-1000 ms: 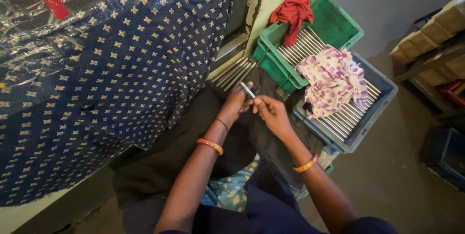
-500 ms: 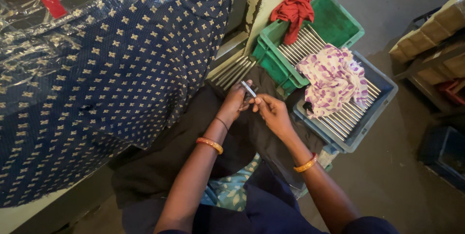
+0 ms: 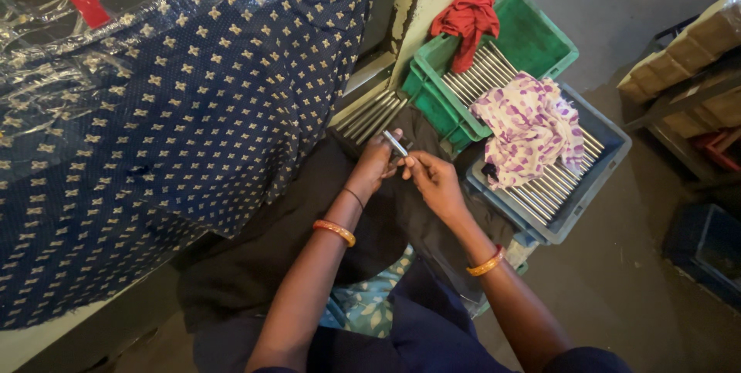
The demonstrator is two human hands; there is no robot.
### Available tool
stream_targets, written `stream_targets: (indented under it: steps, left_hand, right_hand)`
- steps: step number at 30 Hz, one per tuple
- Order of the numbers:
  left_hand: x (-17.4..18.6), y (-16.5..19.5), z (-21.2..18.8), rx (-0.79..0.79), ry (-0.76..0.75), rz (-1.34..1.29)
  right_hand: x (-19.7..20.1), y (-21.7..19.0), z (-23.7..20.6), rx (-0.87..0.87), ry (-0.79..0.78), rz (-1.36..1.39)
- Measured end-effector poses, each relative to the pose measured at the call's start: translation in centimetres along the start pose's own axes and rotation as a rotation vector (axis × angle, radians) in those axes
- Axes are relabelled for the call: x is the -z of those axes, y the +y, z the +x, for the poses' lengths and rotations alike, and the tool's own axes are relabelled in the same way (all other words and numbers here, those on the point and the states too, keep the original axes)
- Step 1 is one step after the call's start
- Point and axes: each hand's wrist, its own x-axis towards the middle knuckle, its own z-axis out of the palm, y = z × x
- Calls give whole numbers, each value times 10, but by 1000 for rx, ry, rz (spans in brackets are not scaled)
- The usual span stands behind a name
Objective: The person sits on the floor and repeatedly picks up small metal rods, inserts them into a handheld metal jig, and wipes the rod ends with a cloth. Finished rods are placed into a green plastic bin. The person also opens and closes a machine door during the process.
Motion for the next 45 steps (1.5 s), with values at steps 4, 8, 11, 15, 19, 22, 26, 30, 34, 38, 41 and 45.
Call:
stream_targets:
  steps: [4, 8, 11, 15, 19, 22, 26, 30, 34, 38, 41, 45]
  left_hand:
    - [-4, 4, -2, 21, 35, 45]
    - [-8, 5, -4, 0, 28, 96]
    - [-8, 5, -5, -69, -3, 130]
    - [-8, 2, -3, -39, 44, 177]
    - [-8, -2, 0, -105, 26, 212]
    - [-8, -7, 1, -91, 9, 186]
    - [-6, -15, 5, -24, 2, 123]
    - [0, -19, 15, 93, 73, 38]
    - [2, -19, 20, 58, 88, 16]
    - [2, -15, 11, 31, 18, -26]
    - [0, -11, 5, 13, -7, -11]
    - [-1, -12, 6, 32, 34, 1]
  right_hand:
    - [3, -1, 0, 46, -17, -66]
    - [9, 0, 0, -103, -59, 17]
    - [13, 3, 0, -121, -113, 118]
    - [15, 7, -1, -107, -128, 123]
    - [18, 11, -2, -78, -131, 109]
    - [19, 13, -5, -83, -113, 68]
    - [15, 13, -9, -56, -64, 135]
    - [8, 7, -18, -45, 8, 287]
    - [13, -5, -19, 23, 19, 301]
    - [23, -11, -12, -34, 54, 227]
    - [24, -5, -11, -48, 63, 187]
    - [21, 9, -11, -24, 54, 148]
